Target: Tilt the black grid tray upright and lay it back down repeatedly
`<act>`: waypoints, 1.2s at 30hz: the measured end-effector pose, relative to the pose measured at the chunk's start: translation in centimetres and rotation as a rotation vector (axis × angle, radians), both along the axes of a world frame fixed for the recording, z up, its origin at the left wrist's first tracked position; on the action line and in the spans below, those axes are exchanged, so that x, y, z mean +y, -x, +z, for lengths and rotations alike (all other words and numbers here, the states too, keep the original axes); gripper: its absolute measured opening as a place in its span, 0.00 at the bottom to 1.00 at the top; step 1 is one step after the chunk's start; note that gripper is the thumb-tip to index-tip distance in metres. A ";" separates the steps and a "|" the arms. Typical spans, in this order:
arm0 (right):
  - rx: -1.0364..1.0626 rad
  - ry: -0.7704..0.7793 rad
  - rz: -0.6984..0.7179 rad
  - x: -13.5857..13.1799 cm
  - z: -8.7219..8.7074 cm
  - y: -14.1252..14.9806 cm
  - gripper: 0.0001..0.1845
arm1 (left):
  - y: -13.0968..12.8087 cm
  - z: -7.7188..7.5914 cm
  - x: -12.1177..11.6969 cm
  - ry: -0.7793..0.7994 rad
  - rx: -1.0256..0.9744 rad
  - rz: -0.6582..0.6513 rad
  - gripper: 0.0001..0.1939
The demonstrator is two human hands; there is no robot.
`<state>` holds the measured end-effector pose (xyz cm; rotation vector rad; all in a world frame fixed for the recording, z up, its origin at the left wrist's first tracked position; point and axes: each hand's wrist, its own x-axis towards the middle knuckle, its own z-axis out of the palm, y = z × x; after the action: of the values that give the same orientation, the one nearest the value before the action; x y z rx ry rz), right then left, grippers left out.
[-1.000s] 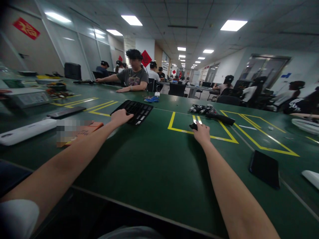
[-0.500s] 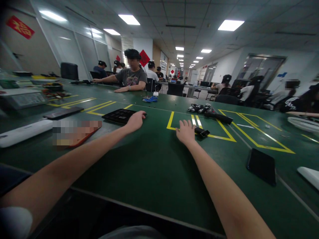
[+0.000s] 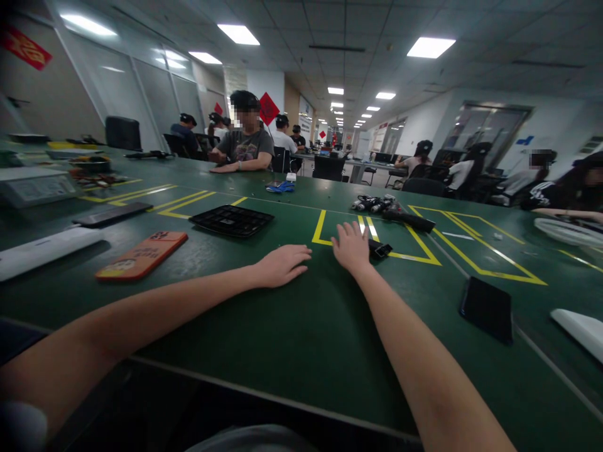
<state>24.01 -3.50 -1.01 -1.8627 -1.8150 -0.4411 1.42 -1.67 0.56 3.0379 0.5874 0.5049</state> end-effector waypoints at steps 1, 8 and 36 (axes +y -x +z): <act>-0.016 -0.003 -0.106 -0.2 0.0 -1.6 0.25 | -0.2 0.1 -1.0 0.009 0.041 -0.079 0.17; 0.100 0.385 -0.456 -1.3 -0.3 -6.7 0.27 | -1.1 0.5 -3.0 -0.062 0.076 -0.085 0.14; 0.109 0.399 -0.473 -0.9 0.1 -5.8 0.25 | 11.8 6.6 14.9 0.934 -1.148 0.915 0.11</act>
<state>29.80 -4.41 -0.88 -2.5495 -1.4572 -0.1319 -10.39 13.26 7.15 1.1654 1.4346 1.2898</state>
